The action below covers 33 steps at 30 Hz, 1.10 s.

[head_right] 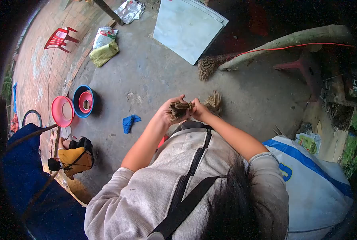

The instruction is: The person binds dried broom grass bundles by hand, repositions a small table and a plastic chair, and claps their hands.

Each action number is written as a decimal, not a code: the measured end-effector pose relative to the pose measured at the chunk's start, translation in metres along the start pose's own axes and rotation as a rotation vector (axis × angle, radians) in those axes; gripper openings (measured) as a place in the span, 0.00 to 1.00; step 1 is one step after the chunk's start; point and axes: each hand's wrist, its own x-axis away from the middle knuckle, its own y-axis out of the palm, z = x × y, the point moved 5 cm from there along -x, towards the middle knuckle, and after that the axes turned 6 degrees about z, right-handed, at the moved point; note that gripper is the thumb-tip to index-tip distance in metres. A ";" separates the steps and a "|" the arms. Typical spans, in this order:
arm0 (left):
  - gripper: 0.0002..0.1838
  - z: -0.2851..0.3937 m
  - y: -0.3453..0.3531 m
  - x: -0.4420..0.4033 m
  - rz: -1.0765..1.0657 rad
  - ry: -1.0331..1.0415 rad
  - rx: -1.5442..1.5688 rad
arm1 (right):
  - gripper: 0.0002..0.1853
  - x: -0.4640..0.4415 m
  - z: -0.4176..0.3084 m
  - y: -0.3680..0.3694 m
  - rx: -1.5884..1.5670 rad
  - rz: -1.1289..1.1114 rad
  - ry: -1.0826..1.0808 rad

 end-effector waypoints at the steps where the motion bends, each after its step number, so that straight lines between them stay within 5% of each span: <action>1: 0.24 -0.001 -0.002 -0.003 0.002 -0.042 0.014 | 0.18 -0.001 -0.004 -0.001 0.005 0.001 0.000; 3: 0.25 0.007 -0.011 -0.008 -0.020 -0.062 0.018 | 0.19 -0.011 0.006 0.020 -0.145 -0.142 0.053; 5: 0.28 0.024 -0.021 -0.004 -0.006 0.126 -0.048 | 0.18 -0.022 0.008 0.038 -0.013 0.003 -0.050; 7: 0.30 0.033 -0.017 0.011 -0.006 0.146 -0.040 | 0.18 -0.043 -0.007 0.052 -0.320 -0.038 -0.236; 10: 0.33 0.056 -0.018 0.030 0.034 0.387 -0.172 | 0.18 -0.066 -0.037 0.061 -0.416 -0.080 -0.059; 15: 0.33 0.054 0.002 0.055 0.070 0.629 -0.254 | 0.20 -0.087 -0.093 0.037 -0.291 -0.108 -0.206; 17: 0.35 0.051 0.009 0.056 0.050 0.734 -0.259 | 0.18 -0.096 -0.093 0.034 -0.777 -0.220 0.088; 19: 0.34 0.050 0.014 0.061 0.049 0.787 -0.253 | 0.13 -0.100 -0.102 0.029 -0.711 -0.158 0.034; 21: 0.32 0.048 0.020 0.070 0.035 0.753 -0.367 | 0.13 -0.094 -0.105 0.030 -1.187 -0.223 0.620; 23: 0.33 0.052 0.020 0.078 0.007 0.738 -0.362 | 0.23 -0.098 -0.095 0.029 -1.084 -0.290 0.528; 25: 0.33 0.052 0.020 0.087 0.001 0.696 -0.311 | 0.34 -0.094 -0.109 0.014 -0.168 -0.080 -0.190; 29: 0.37 0.048 -0.006 0.065 -0.011 0.533 -0.281 | 0.31 -0.069 -0.097 0.014 -0.083 -0.153 -0.120; 33: 0.34 0.043 -0.038 0.039 -0.018 0.321 -0.245 | 0.29 -0.068 -0.005 0.078 -0.231 -0.210 -0.009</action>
